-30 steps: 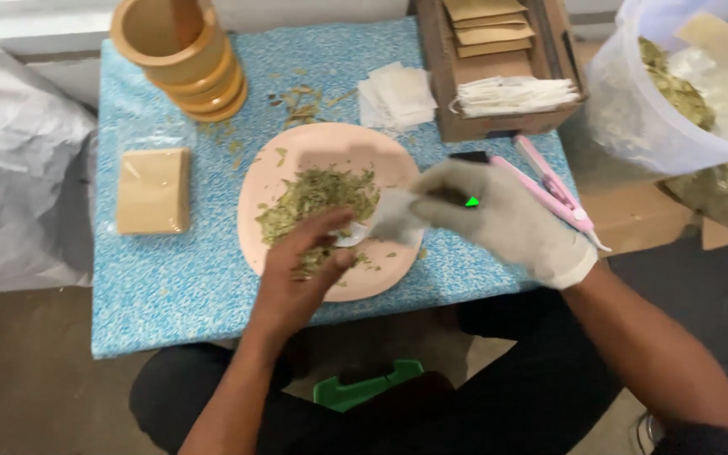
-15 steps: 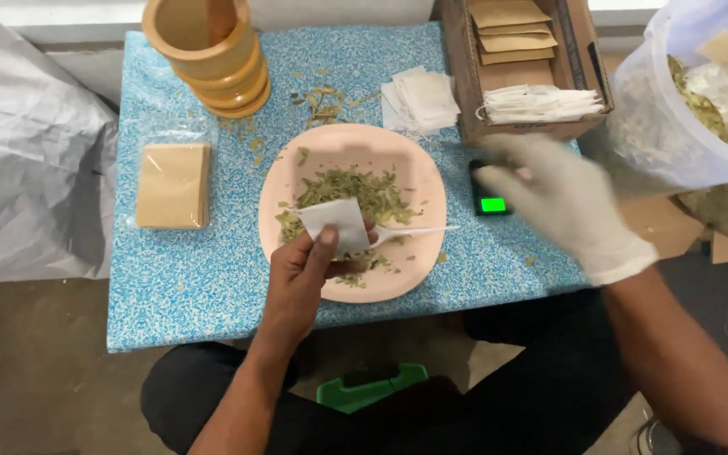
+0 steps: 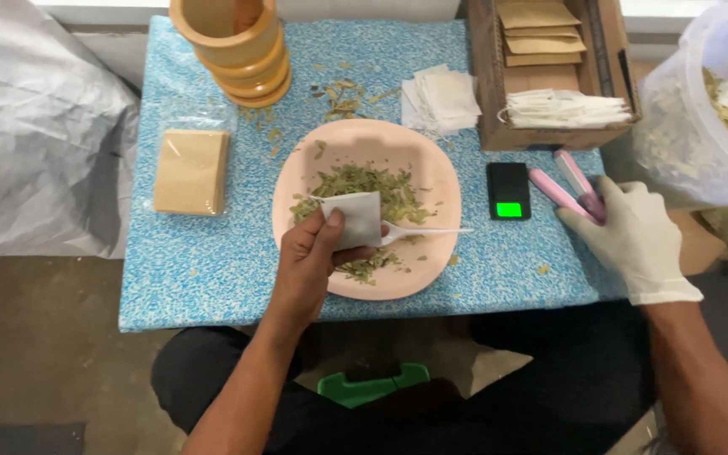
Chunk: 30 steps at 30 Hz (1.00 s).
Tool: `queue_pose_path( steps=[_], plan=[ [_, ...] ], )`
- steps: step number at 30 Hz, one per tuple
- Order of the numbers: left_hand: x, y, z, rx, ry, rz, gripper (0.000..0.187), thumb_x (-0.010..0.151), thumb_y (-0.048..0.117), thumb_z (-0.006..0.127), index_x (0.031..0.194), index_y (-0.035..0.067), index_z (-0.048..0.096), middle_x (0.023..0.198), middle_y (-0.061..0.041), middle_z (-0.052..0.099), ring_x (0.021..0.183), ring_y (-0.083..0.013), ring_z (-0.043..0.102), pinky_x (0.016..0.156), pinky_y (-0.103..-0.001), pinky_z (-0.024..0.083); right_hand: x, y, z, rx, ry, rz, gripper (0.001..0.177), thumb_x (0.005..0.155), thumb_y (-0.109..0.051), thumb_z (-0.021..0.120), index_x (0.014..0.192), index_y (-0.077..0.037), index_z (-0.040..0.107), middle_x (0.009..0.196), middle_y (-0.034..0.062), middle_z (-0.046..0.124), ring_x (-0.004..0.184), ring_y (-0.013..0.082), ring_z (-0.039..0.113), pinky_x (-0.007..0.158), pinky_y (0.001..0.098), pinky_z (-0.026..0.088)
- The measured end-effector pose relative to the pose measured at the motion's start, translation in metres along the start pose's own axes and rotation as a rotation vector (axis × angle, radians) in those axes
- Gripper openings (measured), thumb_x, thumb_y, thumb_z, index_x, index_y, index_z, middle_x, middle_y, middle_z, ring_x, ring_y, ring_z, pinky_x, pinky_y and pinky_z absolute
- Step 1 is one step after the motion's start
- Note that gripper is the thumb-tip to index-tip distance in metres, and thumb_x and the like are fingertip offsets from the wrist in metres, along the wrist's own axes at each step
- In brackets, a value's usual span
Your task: Filling small filter bags with loose tea leaves, weighing them on a digital scale, and sealing them with a heat sealer.
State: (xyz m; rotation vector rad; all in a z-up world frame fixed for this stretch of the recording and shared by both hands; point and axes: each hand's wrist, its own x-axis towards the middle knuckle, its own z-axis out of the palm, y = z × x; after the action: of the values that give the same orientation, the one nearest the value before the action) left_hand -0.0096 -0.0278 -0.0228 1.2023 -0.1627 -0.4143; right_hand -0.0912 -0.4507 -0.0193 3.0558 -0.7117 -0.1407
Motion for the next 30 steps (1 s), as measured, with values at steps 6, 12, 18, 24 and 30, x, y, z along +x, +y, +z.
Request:
queue_pose_path(
  steps=[6, 12, 18, 24, 30],
  plan=[
    [-0.001, 0.011, 0.002, 0.038, -0.029, 0.012, 0.06, 0.109, 0.045, 0.055, 0.148, 0.001, 0.066, 0.138, -0.023, 0.076, 0.122, -0.0406, 0.083, 0.096, -0.043, 0.074, -0.007, 0.0, -0.01, 0.03, -0.028, -0.023, 0.052, 0.106, -0.054, 0.071, 0.133, -0.011, 0.079, 0.115, 0.0237, 0.076, 0.103, 0.0439, 0.075, 0.077, 0.0598, 0.061],
    [-0.001, 0.016, 0.003, 0.015, -0.054, -0.035, 0.063, 0.109, 0.05, 0.05, 0.15, 0.003, 0.064, 0.144, -0.029, 0.072, 0.12, -0.0427, 0.083, 0.099, -0.047, 0.073, -0.04, -0.003, -0.054, 0.37, -0.151, 0.029, 0.062, 0.103, -0.039, 0.07, 0.159, -0.012, 0.067, 0.14, 0.0164, 0.07, 0.121, 0.0316, 0.068, 0.108, 0.0461, 0.045],
    [0.001, 0.013, 0.007, 0.061, -0.07, -0.079, 0.071, 0.104, 0.059, 0.05, 0.151, 0.006, 0.065, 0.148, -0.026, 0.067, 0.128, -0.0442, 0.077, 0.101, -0.047, 0.073, -0.062, -0.08, -0.124, 0.324, -0.553, 0.041, 0.063, 0.099, -0.043, 0.068, 0.162, -0.046, 0.064, 0.114, -0.004, 0.09, 0.097, 0.0178, 0.082, 0.092, 0.0319, 0.055],
    [0.0, 0.01, 0.008, 0.073, -0.13, -0.082, 0.074, 0.105, 0.061, 0.048, 0.152, 0.006, 0.063, 0.152, -0.023, 0.065, 0.128, -0.0434, 0.078, 0.102, -0.047, 0.074, -0.054, -0.129, -0.125, 0.3, -0.629, -0.307, 0.067, 0.099, -0.05, 0.063, 0.165, -0.059, 0.059, 0.105, -0.0124, 0.087, 0.092, 0.0135, 0.076, 0.086, 0.0287, 0.051],
    [-0.001, 0.016, 0.009, 0.126, -0.138, -0.109, 0.078, 0.103, 0.065, 0.043, 0.154, 0.01, 0.065, 0.148, -0.019, 0.07, 0.13, -0.0342, 0.074, 0.102, -0.048, 0.073, -0.04, -0.157, -0.108, 0.295, -0.512, -0.555, 0.063, 0.099, -0.054, 0.062, 0.161, -0.043, 0.056, 0.119, -0.0035, 0.085, 0.104, 0.0251, 0.078, 0.084, 0.0395, 0.056]
  ],
)
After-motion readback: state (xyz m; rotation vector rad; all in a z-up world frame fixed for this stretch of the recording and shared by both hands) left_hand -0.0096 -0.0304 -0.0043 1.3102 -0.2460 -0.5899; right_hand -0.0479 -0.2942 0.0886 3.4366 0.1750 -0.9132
